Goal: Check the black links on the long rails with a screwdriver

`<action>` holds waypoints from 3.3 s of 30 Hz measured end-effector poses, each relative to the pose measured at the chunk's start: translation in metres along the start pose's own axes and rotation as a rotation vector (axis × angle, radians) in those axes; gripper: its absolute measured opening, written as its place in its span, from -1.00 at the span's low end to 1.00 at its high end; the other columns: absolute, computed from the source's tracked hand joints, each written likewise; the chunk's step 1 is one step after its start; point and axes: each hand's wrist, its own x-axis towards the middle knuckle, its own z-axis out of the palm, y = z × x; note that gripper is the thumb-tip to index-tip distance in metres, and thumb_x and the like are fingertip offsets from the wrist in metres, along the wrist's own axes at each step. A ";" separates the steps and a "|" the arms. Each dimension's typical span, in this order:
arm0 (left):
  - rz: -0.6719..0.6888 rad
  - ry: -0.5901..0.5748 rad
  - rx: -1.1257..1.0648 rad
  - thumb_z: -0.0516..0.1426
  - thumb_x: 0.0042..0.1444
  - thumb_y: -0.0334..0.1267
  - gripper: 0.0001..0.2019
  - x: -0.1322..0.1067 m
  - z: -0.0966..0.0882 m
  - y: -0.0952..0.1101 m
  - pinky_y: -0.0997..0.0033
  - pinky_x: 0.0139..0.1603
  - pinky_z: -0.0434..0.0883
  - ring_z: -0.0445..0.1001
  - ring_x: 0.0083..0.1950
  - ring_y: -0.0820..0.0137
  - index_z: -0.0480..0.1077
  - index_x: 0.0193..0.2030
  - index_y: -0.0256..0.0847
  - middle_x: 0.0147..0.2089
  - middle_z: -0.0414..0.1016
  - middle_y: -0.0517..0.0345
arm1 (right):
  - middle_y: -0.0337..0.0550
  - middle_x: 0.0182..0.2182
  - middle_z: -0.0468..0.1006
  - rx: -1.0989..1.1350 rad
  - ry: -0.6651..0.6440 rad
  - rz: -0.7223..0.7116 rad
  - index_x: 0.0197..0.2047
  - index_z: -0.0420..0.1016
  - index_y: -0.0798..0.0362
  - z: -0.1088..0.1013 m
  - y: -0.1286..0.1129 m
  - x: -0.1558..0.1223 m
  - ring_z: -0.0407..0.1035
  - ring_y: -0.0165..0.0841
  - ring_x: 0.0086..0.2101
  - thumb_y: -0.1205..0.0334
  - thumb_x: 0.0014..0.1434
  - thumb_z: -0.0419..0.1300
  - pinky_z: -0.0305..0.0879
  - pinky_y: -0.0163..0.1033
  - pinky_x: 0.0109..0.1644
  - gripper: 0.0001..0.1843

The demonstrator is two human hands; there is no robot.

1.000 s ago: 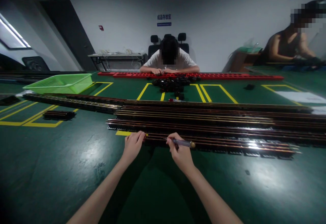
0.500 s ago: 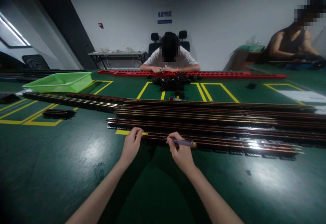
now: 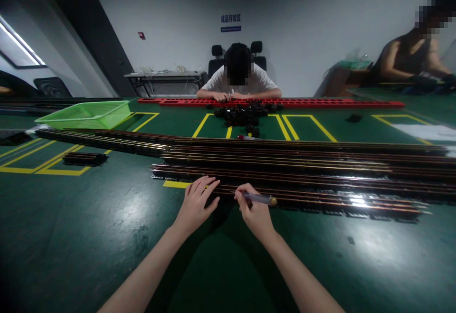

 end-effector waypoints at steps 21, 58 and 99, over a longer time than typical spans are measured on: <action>-0.107 -0.014 0.059 0.08 0.14 -0.28 -0.70 0.000 0.003 0.002 0.16 0.03 0.27 0.29 0.05 0.24 0.28 0.03 -0.18 0.00 0.36 0.05 | -0.19 -0.48 0.47 0.071 -0.027 0.004 -0.31 0.32 0.05 0.001 0.003 0.001 0.27 -0.47 -0.62 0.06 0.24 -0.01 0.19 -0.35 -0.57 -0.75; -0.152 0.042 0.150 -0.05 0.10 -0.54 -0.63 0.001 -0.001 0.005 0.04 0.14 0.20 0.29 0.11 0.19 0.34 0.01 -0.20 0.02 0.41 0.02 | -0.22 -0.57 0.45 0.018 0.115 -0.013 -0.33 0.31 0.06 0.000 0.004 -0.001 0.27 -0.47 -0.67 0.09 0.25 -0.01 0.17 -0.34 -0.58 -0.76; -0.018 -0.086 0.018 0.01 0.14 -0.34 -0.60 0.000 0.001 0.003 0.10 0.27 0.05 0.23 0.18 0.29 0.22 0.15 -0.18 0.12 0.33 0.07 | -0.20 -0.50 0.45 0.105 0.077 0.046 -0.35 0.29 0.05 0.000 0.000 -0.001 0.26 -0.49 -0.65 0.05 0.22 0.01 0.19 -0.36 -0.59 -0.75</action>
